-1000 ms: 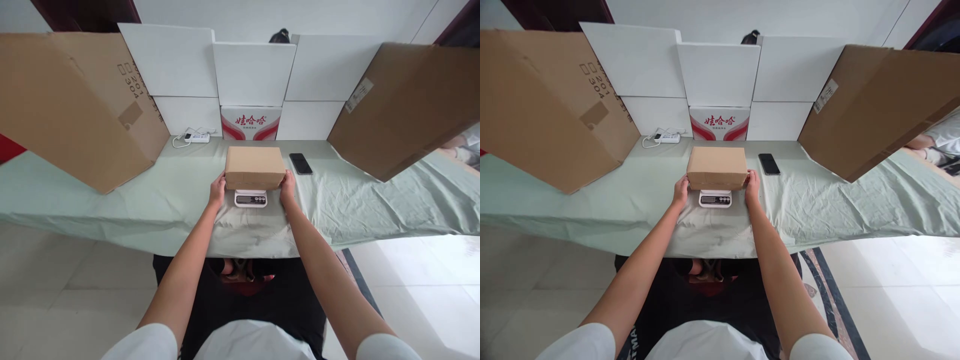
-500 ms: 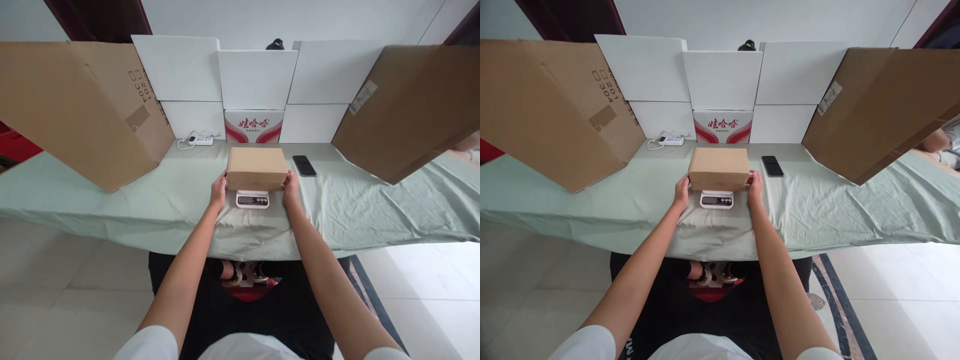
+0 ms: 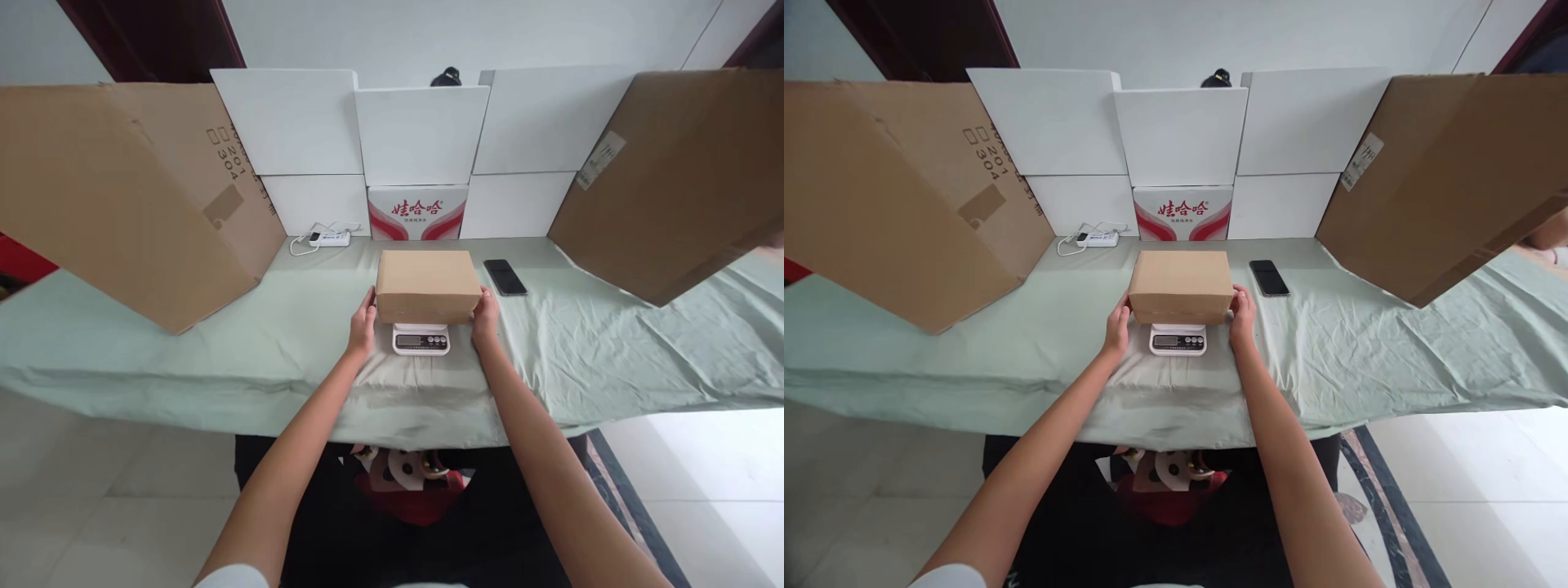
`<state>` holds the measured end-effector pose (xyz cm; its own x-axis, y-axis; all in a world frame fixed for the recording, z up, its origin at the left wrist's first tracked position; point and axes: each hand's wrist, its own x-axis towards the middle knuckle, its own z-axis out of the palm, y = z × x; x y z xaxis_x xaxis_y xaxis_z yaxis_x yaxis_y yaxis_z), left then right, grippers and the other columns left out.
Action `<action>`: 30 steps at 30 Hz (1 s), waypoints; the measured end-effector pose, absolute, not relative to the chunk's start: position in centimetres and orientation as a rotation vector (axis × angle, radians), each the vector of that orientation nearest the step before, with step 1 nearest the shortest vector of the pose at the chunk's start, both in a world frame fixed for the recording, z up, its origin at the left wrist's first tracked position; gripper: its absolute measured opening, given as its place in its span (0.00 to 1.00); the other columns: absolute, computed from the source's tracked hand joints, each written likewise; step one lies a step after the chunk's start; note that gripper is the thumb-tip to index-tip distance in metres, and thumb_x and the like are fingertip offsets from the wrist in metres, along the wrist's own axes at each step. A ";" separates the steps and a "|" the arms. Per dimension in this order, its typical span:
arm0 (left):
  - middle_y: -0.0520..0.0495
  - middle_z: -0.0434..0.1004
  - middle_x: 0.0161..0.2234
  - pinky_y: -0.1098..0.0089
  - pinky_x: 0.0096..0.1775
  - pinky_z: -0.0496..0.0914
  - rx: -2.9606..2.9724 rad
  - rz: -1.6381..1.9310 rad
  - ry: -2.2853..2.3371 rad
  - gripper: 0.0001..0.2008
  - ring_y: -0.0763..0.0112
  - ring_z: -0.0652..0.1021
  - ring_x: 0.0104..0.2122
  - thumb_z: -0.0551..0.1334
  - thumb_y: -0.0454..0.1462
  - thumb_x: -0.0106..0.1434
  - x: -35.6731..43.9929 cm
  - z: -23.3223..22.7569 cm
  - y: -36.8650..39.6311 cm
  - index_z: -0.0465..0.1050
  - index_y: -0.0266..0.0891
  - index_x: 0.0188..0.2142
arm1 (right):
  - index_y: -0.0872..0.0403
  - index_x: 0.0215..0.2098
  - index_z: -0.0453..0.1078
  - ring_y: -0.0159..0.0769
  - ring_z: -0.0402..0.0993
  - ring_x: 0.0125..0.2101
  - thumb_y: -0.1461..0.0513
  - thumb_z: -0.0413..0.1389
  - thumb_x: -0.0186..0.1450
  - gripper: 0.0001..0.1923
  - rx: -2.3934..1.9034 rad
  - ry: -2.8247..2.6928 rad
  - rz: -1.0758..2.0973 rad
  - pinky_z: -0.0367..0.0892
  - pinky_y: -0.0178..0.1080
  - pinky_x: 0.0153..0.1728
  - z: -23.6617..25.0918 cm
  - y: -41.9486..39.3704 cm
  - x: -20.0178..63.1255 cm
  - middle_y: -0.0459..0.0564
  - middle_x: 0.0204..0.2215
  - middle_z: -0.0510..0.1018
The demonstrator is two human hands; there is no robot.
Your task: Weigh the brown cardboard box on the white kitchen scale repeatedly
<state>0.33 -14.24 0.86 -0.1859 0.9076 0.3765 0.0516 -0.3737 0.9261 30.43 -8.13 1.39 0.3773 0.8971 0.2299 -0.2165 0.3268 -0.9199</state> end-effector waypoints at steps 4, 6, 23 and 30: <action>0.38 0.70 0.80 0.49 0.80 0.67 1.256 1.692 1.108 0.45 0.45 0.69 0.81 0.58 0.70 0.73 0.1 0.0 -13.7 0.75 0.45 0.75 | 0.48 0.41 0.75 0.39 0.74 0.37 0.35 0.60 0.64 0.27 -0.942 -0.915 0.833 0.67 0.39 0.38 1.1 -8.2 30.7 0.46 0.37 0.80; 0.36 0.69 0.81 0.49 0.80 0.68 1.211 1.708 1.102 0.47 0.44 0.69 0.81 0.59 0.70 0.73 0.1 -0.1 -13.5 0.74 0.43 0.76 | 0.48 0.41 0.75 0.40 0.75 0.38 0.36 0.60 0.66 0.26 -0.943 -0.938 0.820 0.68 0.40 0.39 1.1 -8.3 30.8 0.46 0.38 0.80; 0.40 0.85 0.69 0.47 0.77 0.70 1.451 1.612 1.151 0.42 0.38 0.75 0.76 0.59 0.70 0.73 0.7 2.0 -15.4 0.81 0.45 0.69 | 0.46 0.57 0.82 0.50 0.82 0.54 0.34 0.57 0.71 0.33 -0.852 -0.999 0.737 0.75 0.48 0.54 2.1 -10.1 29.5 0.53 0.51 0.87; 0.40 0.81 0.70 0.46 0.75 0.72 1.409 1.674 1.147 0.38 0.39 0.74 0.77 0.59 0.68 0.75 -0.6 3.9 -12.0 0.77 0.47 0.70 | 0.37 0.71 0.75 0.58 0.78 0.69 0.29 0.52 0.74 0.38 -0.792 -1.258 0.780 0.77 0.59 0.64 7.5 -8.3 28.6 0.52 0.64 0.84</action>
